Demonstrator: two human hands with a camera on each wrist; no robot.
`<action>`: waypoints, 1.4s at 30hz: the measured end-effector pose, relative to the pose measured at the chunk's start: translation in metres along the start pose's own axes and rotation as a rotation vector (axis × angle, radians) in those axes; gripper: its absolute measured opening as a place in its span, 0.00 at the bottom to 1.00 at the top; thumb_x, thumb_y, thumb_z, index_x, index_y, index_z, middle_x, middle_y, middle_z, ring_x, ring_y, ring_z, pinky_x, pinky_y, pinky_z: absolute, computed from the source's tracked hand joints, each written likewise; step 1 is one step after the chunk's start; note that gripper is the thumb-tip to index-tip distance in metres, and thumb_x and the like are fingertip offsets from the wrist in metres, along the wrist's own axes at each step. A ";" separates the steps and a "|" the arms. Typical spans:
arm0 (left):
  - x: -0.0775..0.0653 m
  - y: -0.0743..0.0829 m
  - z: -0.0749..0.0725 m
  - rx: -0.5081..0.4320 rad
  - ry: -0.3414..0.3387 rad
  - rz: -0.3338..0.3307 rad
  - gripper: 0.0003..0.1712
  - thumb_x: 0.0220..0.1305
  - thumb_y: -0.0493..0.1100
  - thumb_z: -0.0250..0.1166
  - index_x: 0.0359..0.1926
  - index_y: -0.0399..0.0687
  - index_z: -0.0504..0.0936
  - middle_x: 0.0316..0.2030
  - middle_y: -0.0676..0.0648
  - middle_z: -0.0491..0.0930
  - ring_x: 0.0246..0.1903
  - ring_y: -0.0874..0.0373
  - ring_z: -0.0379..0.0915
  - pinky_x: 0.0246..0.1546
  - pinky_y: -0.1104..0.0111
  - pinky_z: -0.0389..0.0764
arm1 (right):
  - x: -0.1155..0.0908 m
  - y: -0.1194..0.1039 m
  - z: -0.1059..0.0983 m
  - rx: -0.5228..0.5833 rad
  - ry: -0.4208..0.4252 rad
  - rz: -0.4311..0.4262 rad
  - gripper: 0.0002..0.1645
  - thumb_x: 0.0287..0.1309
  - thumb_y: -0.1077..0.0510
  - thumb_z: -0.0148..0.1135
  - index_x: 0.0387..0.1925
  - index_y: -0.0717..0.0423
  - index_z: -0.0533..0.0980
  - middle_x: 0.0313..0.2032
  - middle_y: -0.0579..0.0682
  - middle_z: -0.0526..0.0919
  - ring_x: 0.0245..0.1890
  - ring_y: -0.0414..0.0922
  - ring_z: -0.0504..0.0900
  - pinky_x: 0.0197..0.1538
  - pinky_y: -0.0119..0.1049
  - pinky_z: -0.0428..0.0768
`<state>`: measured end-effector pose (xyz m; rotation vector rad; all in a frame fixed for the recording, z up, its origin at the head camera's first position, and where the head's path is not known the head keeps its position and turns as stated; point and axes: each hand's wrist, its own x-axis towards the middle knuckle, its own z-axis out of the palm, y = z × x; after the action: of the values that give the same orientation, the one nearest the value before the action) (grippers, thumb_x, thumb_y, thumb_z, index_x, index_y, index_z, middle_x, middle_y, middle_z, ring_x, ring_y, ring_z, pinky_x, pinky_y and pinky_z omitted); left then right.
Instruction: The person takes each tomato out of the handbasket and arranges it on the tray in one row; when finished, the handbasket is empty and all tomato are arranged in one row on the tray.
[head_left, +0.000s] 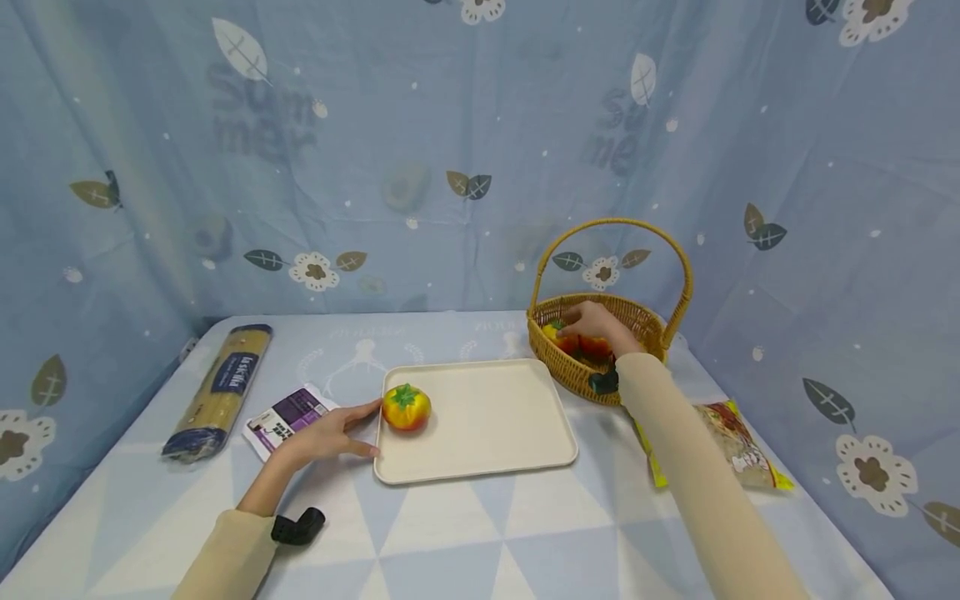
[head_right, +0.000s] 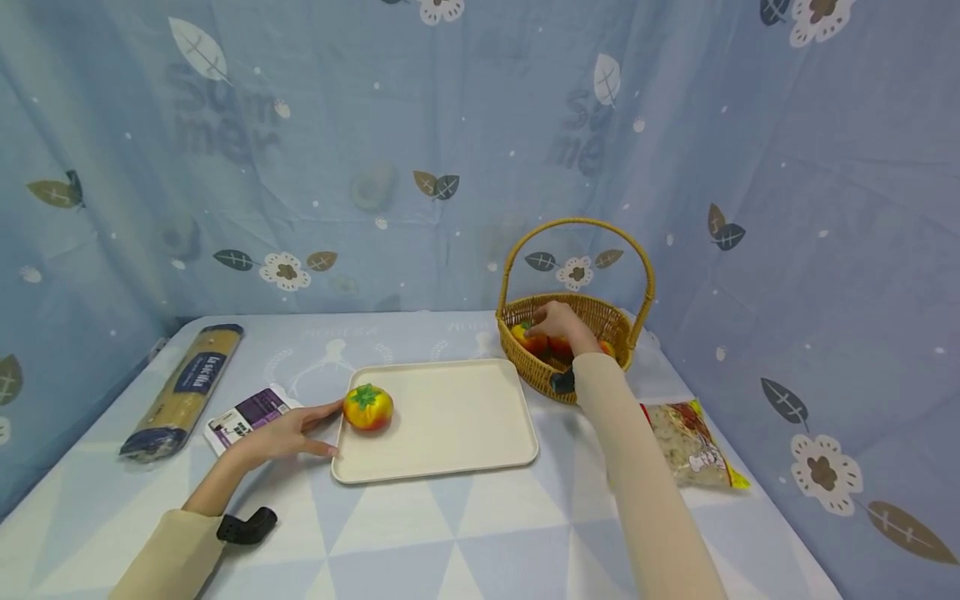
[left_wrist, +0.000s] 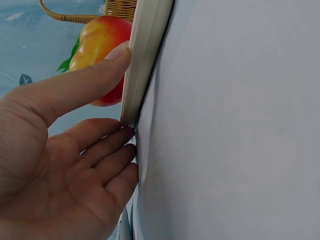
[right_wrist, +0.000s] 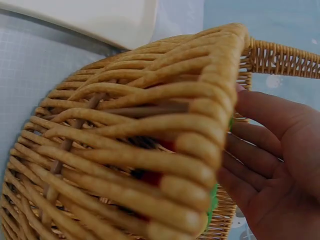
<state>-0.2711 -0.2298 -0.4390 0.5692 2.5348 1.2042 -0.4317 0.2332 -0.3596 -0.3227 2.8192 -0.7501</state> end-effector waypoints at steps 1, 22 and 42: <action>0.000 0.000 0.000 0.008 0.001 0.006 0.52 0.53 0.44 0.74 0.71 0.31 0.55 0.70 0.30 0.53 0.69 0.33 0.46 0.67 0.43 0.53 | 0.000 0.000 0.000 0.003 -0.002 0.005 0.34 0.62 0.53 0.63 0.65 0.66 0.67 0.63 0.65 0.69 0.63 0.62 0.66 0.63 0.56 0.68; 0.000 0.002 -0.001 0.005 0.006 -0.009 0.53 0.52 0.45 0.74 0.71 0.32 0.55 0.69 0.30 0.54 0.69 0.34 0.46 0.67 0.43 0.52 | 0.006 -0.001 0.009 -0.083 -0.009 -0.032 0.34 0.62 0.49 0.63 0.62 0.67 0.70 0.61 0.65 0.72 0.61 0.61 0.70 0.62 0.54 0.70; -0.001 0.000 0.000 0.010 0.006 0.010 0.52 0.53 0.45 0.74 0.71 0.32 0.55 0.69 0.30 0.54 0.69 0.33 0.47 0.66 0.42 0.53 | 0.001 0.006 0.011 -0.044 0.107 -0.040 0.37 0.55 0.47 0.70 0.59 0.66 0.73 0.57 0.63 0.76 0.57 0.59 0.73 0.59 0.53 0.73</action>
<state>-0.2708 -0.2304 -0.4394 0.5823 2.5471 1.1998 -0.4303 0.2330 -0.3721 -0.3571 2.9416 -0.7356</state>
